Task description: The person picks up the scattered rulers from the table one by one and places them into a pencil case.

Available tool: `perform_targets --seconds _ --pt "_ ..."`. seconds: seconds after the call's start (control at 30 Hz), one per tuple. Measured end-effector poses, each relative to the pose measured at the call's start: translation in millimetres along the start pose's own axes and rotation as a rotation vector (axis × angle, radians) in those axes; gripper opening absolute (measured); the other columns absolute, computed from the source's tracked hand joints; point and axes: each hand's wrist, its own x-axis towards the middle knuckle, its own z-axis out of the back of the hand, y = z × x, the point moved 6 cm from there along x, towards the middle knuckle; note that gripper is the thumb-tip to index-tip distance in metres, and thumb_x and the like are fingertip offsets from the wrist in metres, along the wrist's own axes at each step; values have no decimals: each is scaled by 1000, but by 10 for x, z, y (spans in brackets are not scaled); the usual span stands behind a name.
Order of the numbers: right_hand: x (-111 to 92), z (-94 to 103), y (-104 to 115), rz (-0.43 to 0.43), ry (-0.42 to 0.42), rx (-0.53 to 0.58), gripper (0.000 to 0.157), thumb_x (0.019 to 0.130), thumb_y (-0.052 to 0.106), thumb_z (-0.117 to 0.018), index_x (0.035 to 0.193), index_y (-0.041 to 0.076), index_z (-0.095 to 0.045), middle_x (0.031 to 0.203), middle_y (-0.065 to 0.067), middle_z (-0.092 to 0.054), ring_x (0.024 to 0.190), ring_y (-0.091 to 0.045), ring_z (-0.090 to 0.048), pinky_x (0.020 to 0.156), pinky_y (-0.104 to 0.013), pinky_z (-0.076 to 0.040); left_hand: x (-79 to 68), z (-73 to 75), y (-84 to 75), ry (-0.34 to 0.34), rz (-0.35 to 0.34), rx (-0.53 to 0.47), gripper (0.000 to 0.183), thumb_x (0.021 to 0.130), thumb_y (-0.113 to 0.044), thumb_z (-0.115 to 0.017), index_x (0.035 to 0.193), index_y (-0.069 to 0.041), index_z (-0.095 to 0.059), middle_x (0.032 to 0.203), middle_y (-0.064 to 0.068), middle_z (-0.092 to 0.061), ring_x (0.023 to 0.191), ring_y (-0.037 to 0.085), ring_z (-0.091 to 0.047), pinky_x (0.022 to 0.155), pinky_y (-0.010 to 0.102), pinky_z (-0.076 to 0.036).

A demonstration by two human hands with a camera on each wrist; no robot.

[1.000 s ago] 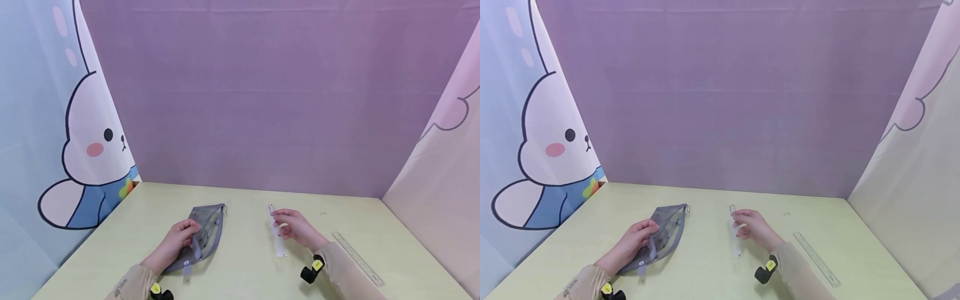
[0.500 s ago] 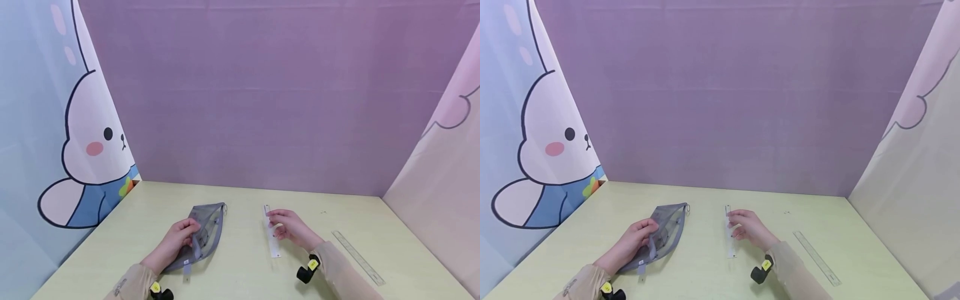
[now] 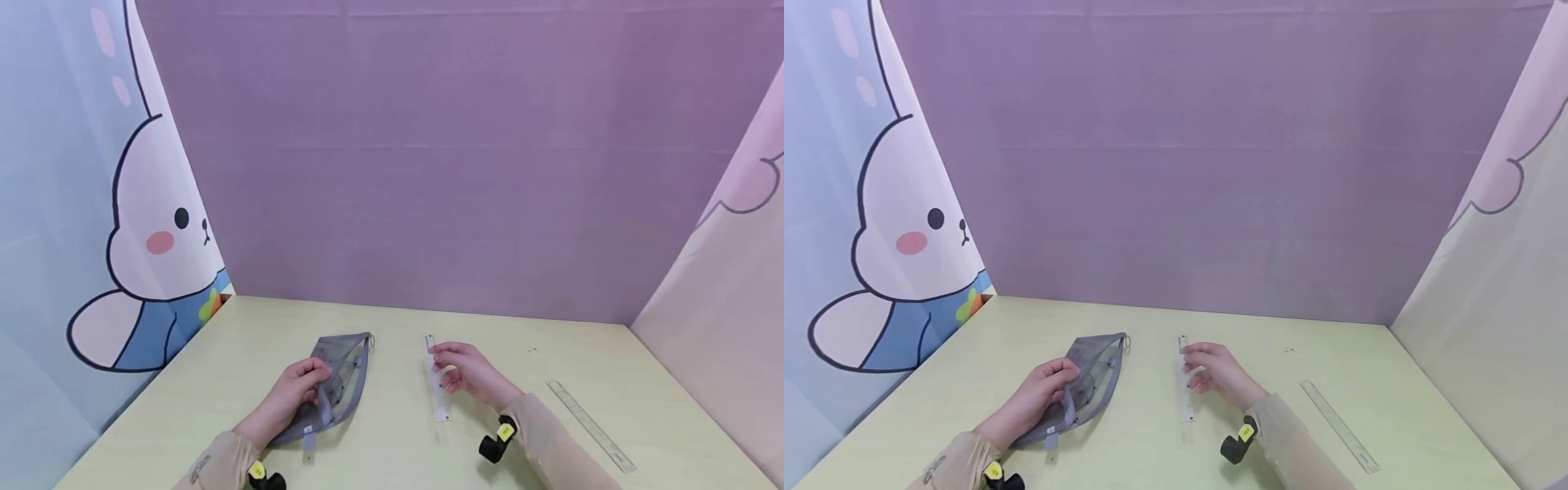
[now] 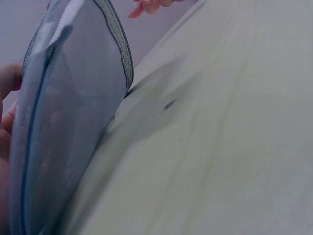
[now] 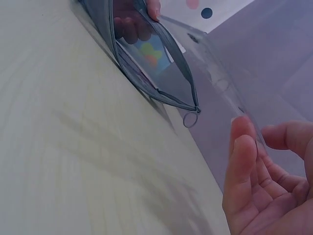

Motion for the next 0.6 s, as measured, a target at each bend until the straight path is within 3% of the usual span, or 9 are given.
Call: perform_targets --seconds 0.6 --pt "108 -288 -28 -29 60 28 44 95 16 -58 130 -10 -48 86 -7 -62 56 -10 -55 53 -23 -47 -10 -22 -65 16 -9 17 8 91 -13 -64 87 -7 -61 77 -1 -53 57 8 -47 54 22 -45"
